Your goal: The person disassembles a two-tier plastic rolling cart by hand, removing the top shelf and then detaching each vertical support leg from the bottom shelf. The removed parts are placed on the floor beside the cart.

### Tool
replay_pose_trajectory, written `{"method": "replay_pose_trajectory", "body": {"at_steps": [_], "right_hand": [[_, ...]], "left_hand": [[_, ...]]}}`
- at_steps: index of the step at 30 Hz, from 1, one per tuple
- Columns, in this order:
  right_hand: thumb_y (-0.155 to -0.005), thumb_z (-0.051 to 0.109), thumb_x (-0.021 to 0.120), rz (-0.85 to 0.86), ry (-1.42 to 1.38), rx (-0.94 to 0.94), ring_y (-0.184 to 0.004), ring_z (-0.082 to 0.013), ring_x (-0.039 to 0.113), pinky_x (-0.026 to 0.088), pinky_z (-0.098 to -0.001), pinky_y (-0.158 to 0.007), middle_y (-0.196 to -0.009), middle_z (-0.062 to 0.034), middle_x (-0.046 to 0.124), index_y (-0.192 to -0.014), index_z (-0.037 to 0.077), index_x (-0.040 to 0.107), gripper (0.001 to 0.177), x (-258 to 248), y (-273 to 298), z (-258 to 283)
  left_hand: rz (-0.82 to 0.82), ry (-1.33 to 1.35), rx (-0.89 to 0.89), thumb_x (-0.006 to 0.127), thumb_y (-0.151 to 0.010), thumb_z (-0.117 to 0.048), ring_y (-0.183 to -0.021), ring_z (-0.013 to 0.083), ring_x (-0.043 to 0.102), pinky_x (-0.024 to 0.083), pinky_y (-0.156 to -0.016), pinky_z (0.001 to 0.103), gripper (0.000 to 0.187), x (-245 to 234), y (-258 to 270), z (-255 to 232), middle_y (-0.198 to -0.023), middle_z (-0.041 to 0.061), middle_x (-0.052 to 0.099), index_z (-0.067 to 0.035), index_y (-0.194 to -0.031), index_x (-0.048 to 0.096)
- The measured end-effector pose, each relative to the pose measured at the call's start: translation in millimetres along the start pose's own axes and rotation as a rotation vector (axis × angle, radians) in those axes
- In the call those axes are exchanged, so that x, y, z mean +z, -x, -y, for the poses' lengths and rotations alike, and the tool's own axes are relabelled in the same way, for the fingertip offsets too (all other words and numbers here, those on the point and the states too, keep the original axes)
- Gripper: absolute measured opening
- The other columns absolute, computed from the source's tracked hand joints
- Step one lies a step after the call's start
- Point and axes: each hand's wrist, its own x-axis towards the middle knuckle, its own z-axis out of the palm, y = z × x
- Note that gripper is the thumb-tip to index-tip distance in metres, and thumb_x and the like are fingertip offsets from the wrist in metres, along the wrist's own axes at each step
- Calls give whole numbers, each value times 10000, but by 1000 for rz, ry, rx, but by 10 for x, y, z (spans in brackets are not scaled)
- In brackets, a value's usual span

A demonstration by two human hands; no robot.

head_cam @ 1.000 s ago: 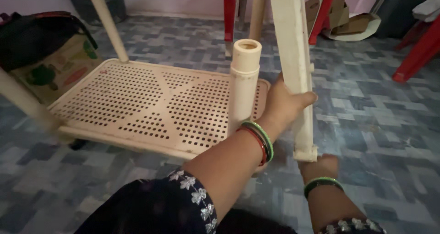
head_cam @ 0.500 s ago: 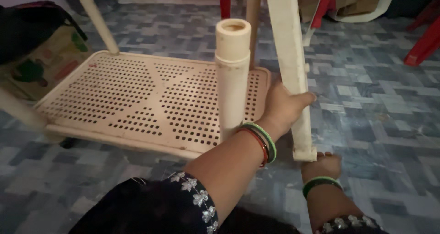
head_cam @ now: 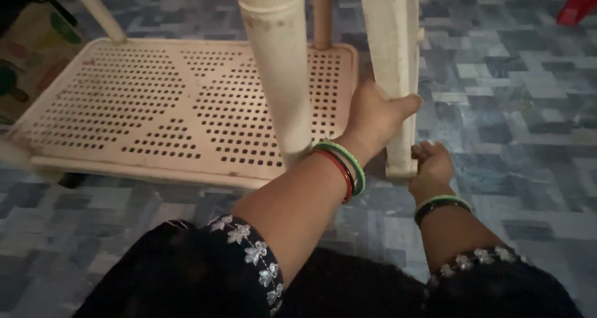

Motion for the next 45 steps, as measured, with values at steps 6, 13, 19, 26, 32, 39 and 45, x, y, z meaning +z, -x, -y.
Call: {"method": "replay_pose_trajectory", "body": {"at_steps": [6,13,19,26,32,39,45], "right_hand": [[-893,233,553,152,590,34,-856,-236,668,562,-415,-753,-988,-94,705,-1056,66,682,267,554,446,447],[-956,268,600,424,482,-161,-935,-237,657,530,-376,-789,-1066,-85,691,-1189,63,671,319,1213,1048,1053],[-1015,539,423,623,348,-396,-1129,-215,649,554,-391,-908,-1263,-79,654,-1356,86,571,586,1796,1590,1629],[-1139,549,491,854,475,-1015,-1219,-210,571,501,-350,-1078,-1409,-144,587,-1535,52,441,637,2182,2136,1905],[-921,216,847,508,756,-1545,-1348,-381,594,505,-442,-1121,-1482,-249,560,-1537,38,315,834,2663,2386,1972],[-874,146,777,169,949,-1407,-1068,-458,706,563,-492,-908,-1164,-274,708,-1473,102,431,693,2723,2449,2103],[-851,100,731,114,925,-1501,-1086,-453,704,569,-495,-892,-1172,-243,733,-1438,110,488,634,2493,2428,2280]], "left_hand": [[38,-36,10,771,-768,-123,-920,221,738,588,-815,338,465,77,-55,35,-993,140,755,40,-1183,638],[69,7,-51,763,-730,-56,-955,222,745,618,-839,345,618,195,24,-144,-1018,121,739,1,-1290,509],[92,0,27,752,-727,1,-1024,245,736,598,-880,368,609,270,111,-377,-1106,139,749,-20,-1308,569],[43,-173,-100,836,-714,-104,-1155,265,700,543,-948,356,826,292,155,-585,-1251,162,724,-70,-1460,484],[51,-35,-15,807,-818,-192,-1163,320,683,510,-986,364,837,353,239,-695,-1268,210,701,-78,-1543,406],[242,-384,-138,746,-838,-194,-1236,347,614,490,-996,400,922,304,163,-753,-1326,253,627,-124,-1608,245],[135,12,-75,702,-863,-244,-1250,306,591,492,-979,400,765,55,-120,-1034,-1373,168,616,-128,-1538,361]]}}
